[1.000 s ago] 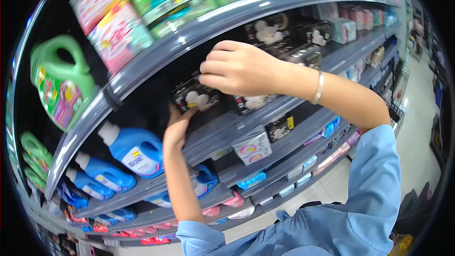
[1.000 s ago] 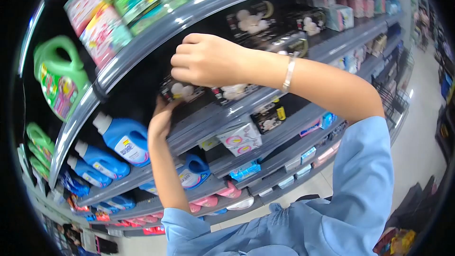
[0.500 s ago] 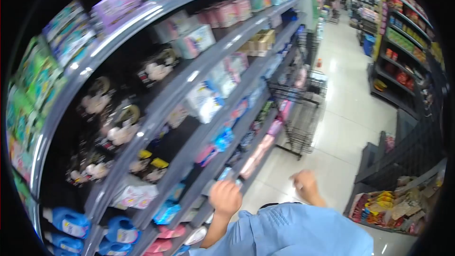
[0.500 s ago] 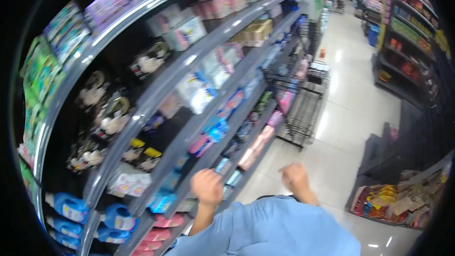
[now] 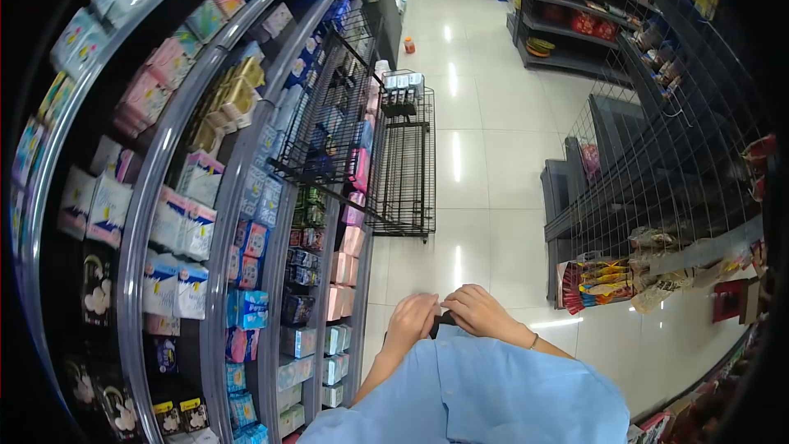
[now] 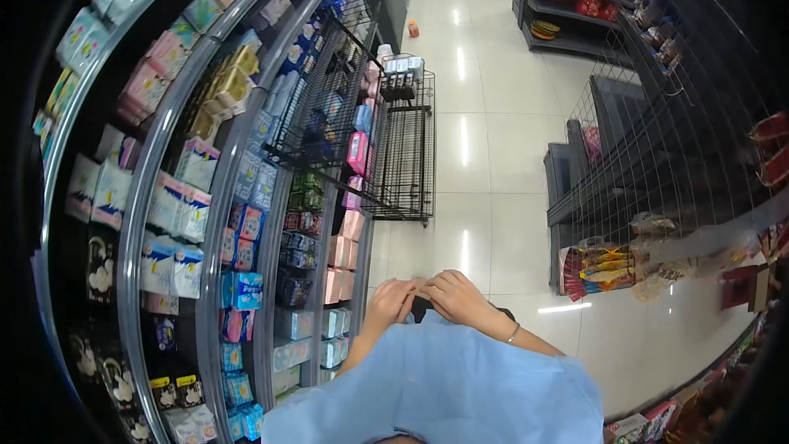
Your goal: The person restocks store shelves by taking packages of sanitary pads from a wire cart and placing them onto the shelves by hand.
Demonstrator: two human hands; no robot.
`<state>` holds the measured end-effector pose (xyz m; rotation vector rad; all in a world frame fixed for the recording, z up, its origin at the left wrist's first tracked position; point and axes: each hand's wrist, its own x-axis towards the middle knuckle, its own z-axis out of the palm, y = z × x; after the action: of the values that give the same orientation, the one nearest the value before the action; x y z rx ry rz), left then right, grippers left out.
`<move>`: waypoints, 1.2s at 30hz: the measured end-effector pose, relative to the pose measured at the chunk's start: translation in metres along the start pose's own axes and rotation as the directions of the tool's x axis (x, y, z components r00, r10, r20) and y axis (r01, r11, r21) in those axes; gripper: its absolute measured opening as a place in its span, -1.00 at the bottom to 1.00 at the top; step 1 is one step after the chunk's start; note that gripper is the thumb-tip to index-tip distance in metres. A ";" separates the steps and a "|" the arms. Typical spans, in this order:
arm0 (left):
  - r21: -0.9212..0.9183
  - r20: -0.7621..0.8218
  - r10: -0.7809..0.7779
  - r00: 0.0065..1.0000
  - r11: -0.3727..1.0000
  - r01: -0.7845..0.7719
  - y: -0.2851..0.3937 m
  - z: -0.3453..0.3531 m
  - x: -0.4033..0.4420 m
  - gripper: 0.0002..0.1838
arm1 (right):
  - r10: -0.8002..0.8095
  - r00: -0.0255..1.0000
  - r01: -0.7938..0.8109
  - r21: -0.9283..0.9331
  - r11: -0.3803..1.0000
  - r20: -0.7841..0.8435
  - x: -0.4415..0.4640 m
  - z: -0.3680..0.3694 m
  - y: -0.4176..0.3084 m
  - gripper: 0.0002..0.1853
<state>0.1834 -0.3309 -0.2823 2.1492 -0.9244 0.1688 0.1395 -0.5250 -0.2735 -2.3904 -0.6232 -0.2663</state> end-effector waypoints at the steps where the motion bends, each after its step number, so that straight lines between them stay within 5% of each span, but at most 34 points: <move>1: -0.009 0.004 -0.005 1.000 1.000 0.005 -0.005 0.002 0.011 -0.75 | 0.019 1.000 -0.019 0.000 1.000 0.002 0.005 -0.001 0.008 -0.64; 8: 0.046 0.001 -0.063 0.998 0.997 0.063 -0.092 0.019 0.103 -0.78 | 0.216 0.971 -0.222 0.051 0.974 0.103 0.037 0.020 0.090 -0.56; 14: 0.256 -0.230 -0.086 0.969 0.956 0.145 -0.169 -0.015 0.227 -0.65 | 0.230 0.964 -0.225 -0.047 0.973 0.131 0.120 -0.026 0.182 -0.62; 18: 0.413 -0.218 -0.400 0.890 0.788 0.456 -0.217 -0.020 0.272 -0.30 | 0.242 0.970 -0.238 -0.142 0.961 0.011 0.185 -0.065 0.229 -0.63; 21: 0.433 -0.230 -0.554 0.800 0.678 0.594 -0.253 -0.005 0.283 -0.27 | 0.317 0.946 -0.324 -0.149 0.934 -0.067 0.211 -0.078 0.262 -0.63; 25: 0.368 -0.304 -0.548 0.779 0.686 0.627 -0.268 0.004 0.309 -0.26 | 0.407 0.912 -0.410 -0.197 0.891 -0.056 0.237 -0.085 0.321 -0.62; 30: 0.268 -0.495 -0.582 0.645 0.604 0.751 -0.301 0.019 0.353 -0.36 | 0.389 0.918 -0.345 -0.340 0.875 0.071 0.301 -0.084 0.441 -0.57; 36: 0.301 -0.726 -0.577 0.375 0.223 0.927 -0.371 0.039 0.411 -0.41 | 0.291 0.907 -0.163 -0.384 0.909 0.305 0.445 -0.039 0.625 -0.56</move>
<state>0.7223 -0.4270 -0.3725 2.7711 0.8078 0.5573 0.8346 -0.8111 -0.4299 -2.8629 -0.4698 0.1852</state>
